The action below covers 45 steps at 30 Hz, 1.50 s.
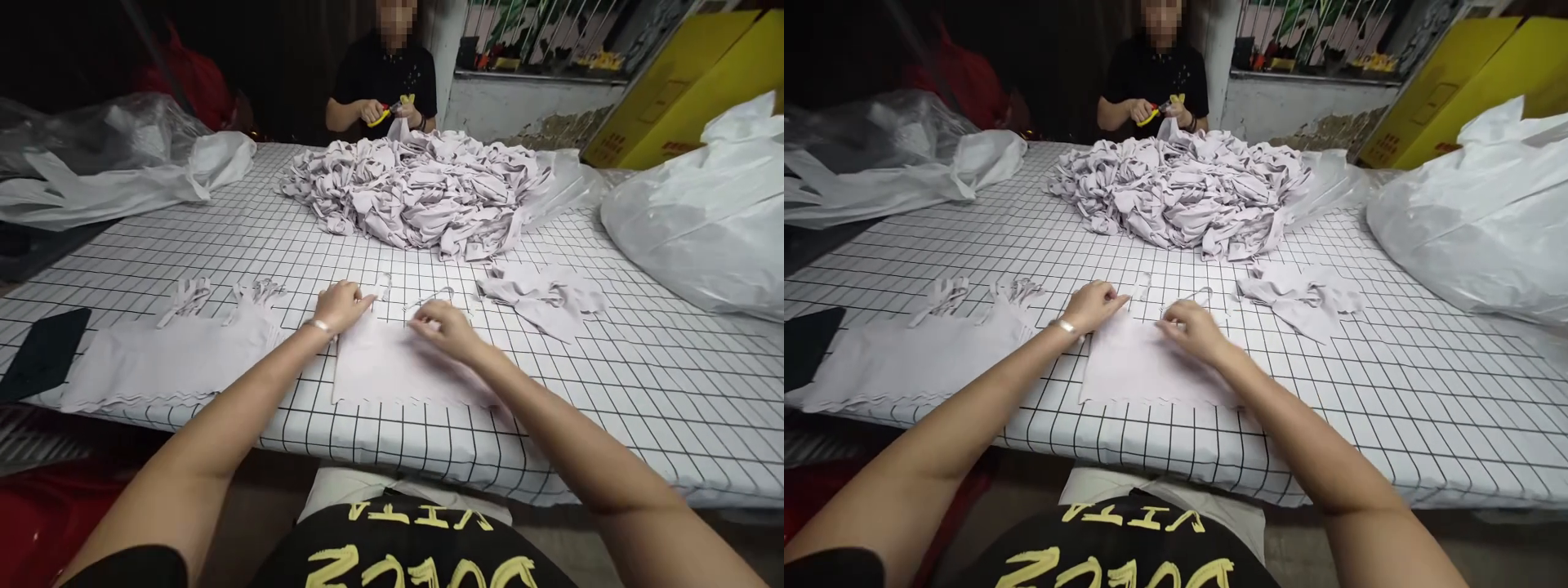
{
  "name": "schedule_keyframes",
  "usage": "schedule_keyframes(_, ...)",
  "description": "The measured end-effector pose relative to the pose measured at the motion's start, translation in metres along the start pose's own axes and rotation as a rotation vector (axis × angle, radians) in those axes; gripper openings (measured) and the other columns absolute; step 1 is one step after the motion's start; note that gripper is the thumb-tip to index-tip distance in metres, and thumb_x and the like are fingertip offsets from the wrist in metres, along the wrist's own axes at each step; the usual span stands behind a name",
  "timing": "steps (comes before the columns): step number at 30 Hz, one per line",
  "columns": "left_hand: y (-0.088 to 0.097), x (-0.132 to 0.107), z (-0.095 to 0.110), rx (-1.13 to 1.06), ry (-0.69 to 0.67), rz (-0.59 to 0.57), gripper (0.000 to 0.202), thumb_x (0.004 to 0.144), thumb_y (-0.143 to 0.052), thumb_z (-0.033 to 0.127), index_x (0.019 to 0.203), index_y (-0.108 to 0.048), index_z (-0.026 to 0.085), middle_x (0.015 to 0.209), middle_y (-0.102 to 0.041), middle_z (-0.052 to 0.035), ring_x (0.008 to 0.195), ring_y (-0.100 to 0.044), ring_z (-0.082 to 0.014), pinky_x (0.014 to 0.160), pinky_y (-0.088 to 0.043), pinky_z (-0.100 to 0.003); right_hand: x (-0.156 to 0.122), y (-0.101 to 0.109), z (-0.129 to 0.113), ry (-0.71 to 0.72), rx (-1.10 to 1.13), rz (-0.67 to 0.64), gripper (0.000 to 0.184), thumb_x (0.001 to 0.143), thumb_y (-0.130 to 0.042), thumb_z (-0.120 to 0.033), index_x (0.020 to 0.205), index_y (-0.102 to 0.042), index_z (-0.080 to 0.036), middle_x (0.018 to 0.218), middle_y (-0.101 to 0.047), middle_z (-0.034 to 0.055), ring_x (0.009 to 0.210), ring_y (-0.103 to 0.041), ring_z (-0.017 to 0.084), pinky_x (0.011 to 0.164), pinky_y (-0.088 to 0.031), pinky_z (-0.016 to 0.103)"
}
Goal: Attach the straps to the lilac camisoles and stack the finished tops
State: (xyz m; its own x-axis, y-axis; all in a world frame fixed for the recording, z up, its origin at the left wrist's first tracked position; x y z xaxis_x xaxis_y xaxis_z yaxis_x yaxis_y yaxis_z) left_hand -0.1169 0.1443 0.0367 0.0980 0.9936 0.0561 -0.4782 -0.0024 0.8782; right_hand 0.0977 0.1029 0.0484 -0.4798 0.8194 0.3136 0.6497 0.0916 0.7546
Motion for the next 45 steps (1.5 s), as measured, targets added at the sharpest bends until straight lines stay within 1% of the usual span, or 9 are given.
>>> schedule_keyframes(4, -0.025, 0.046, -0.004, -0.123, 0.167, -0.165, 0.032, 0.064, -0.078, 0.036, 0.063, -0.052, 0.016, 0.092, -0.066, -0.0122, 0.109, -0.055, -0.0356, 0.099, -0.032, -0.048, 0.011, -0.074, -0.04, 0.376, -0.061, -0.224, 0.034, 0.091, -0.054, -0.039, 0.115, -0.063, -0.016, 0.126, -0.06, 0.014, 0.118, -0.053, 0.026, 0.101, -0.042, 0.046)
schedule_keyframes(7, -0.034, 0.053, -0.008, -0.248, 0.186, -0.197, 0.028, 0.07, -0.072, 0.029, 0.064, -0.048, 0.018, 0.081, -0.066, -0.0088, 0.097, -0.062, -0.0293, 0.091, -0.041, -0.042, 0.0, -0.094, -0.04, 0.408, -0.077, -0.262, 0.04, 0.095, -0.048, -0.036, 0.127, -0.057, -0.014, 0.135, -0.055, 0.016, 0.128, -0.047, 0.027, 0.108, -0.038, 0.047)
schedule_keyframes(14, -0.023, 0.074, -0.01, -0.977, 0.32, -0.411, 0.024, 0.077, -0.07, 0.024, 0.081, -0.047, 0.018, 0.079, -0.067, -0.0058, 0.069, -0.064, -0.0145, 0.071, -0.052, -0.032, -0.001, -0.089, -0.036, 0.371, -0.079, -0.268, 0.041, 0.095, -0.046, -0.034, 0.131, -0.055, -0.016, 0.137, -0.054, 0.0143, 0.132, -0.045, 0.027, 0.11, -0.037, 0.049)
schedule_keyframes(18, -0.013, 0.078, -0.006, -0.504, 0.179, -0.213, 0.029, 0.069, -0.075, 0.036, 0.067, -0.052, 0.017, 0.071, -0.062, -0.0031, 0.066, -0.058, -0.0162, 0.066, -0.046, -0.029, -0.001, -0.091, -0.037, 0.357, -0.091, -0.259, 0.041, 0.096, -0.045, -0.034, 0.13, -0.056, -0.015, 0.137, -0.055, 0.0135, 0.131, -0.045, 0.027, 0.111, -0.036, 0.048)
schedule_keyframes(24, -0.037, 0.058, 0.014, -0.333, -0.166, -0.447, 0.028, 0.06, -0.079, 0.028, 0.06, -0.053, 0.018, 0.069, -0.06, -0.0005, 0.067, -0.055, -0.0137, 0.062, -0.042, -0.024, -0.002, -0.091, -0.037, 0.353, -0.08, -0.254, 0.04, 0.095, -0.046, -0.033, 0.13, -0.056, -0.016, 0.136, -0.055, 0.0137, 0.131, -0.045, 0.027, 0.111, -0.036, 0.049)
schedule_keyframes(29, -0.027, 0.065, 0.009, -0.703, -0.027, -0.568, 0.025, 0.083, -0.061, 0.04, 0.084, -0.057, 0.015, 0.083, -0.069, -0.0089, 0.074, -0.065, -0.0163, 0.066, -0.049, -0.028, -0.003, -0.09, -0.039, 0.355, -0.076, -0.249, 0.039, 0.095, -0.047, -0.032, 0.13, -0.056, -0.017, 0.136, -0.056, 0.0135, 0.131, -0.046, 0.026, 0.11, -0.037, 0.049)
schedule_keyframes(34, -0.027, 0.059, 0.007, -0.408, -0.063, -0.508, 0.022, 0.057, -0.08, 0.023, 0.06, -0.059, 0.017, 0.069, -0.064, -0.0026, 0.077, -0.061, -0.0194, 0.068, -0.045, -0.026, -0.003, -0.091, -0.038, 0.351, -0.08, -0.241, 0.04, 0.095, -0.047, -0.033, 0.13, -0.056, -0.016, 0.136, -0.055, 0.0131, 0.131, -0.046, 0.027, 0.11, -0.037, 0.049)
schedule_keyframes(37, -0.029, 0.054, 0.008, -0.403, -0.058, -0.497, 0.016, 0.072, -0.069, 0.023, 0.062, -0.058, 0.018, 0.068, -0.063, -0.0024, 0.071, -0.059, -0.0164, 0.065, -0.045, -0.025, -0.004, -0.091, -0.038, 0.353, -0.087, -0.241, 0.04, 0.095, -0.046, -0.033, 0.129, -0.057, -0.014, 0.137, -0.055, 0.0136, 0.132, -0.045, 0.026, 0.111, -0.036, 0.047)
schedule_keyframes(45, -0.01, 0.09, -0.005, -1.309, 0.403, -0.566, 0.008, 0.088, -0.057, 0.014, 0.085, -0.063, 0.01, 0.067, -0.064, -0.0047, 0.063, -0.063, -0.0134, 0.077, -0.054, -0.035, -0.004, -0.088, -0.041, 0.346, -0.104, -0.258, 0.041, 0.095, -0.045, -0.032, 0.13, -0.056, -0.014, 0.138, -0.054, 0.012, 0.131, -0.046, 0.027, 0.112, -0.036, 0.046)
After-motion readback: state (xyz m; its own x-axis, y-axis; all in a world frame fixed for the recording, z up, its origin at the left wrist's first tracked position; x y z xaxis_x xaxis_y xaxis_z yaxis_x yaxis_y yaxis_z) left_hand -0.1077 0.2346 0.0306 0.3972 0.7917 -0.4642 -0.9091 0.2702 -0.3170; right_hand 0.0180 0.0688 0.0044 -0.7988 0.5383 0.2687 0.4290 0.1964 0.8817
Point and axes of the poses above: each hand's wrist, its own x-axis towards the middle knuckle, its own y-axis out of the back of the hand, z = x × y, the point moved 5 cm from there along x, towards the middle knuckle
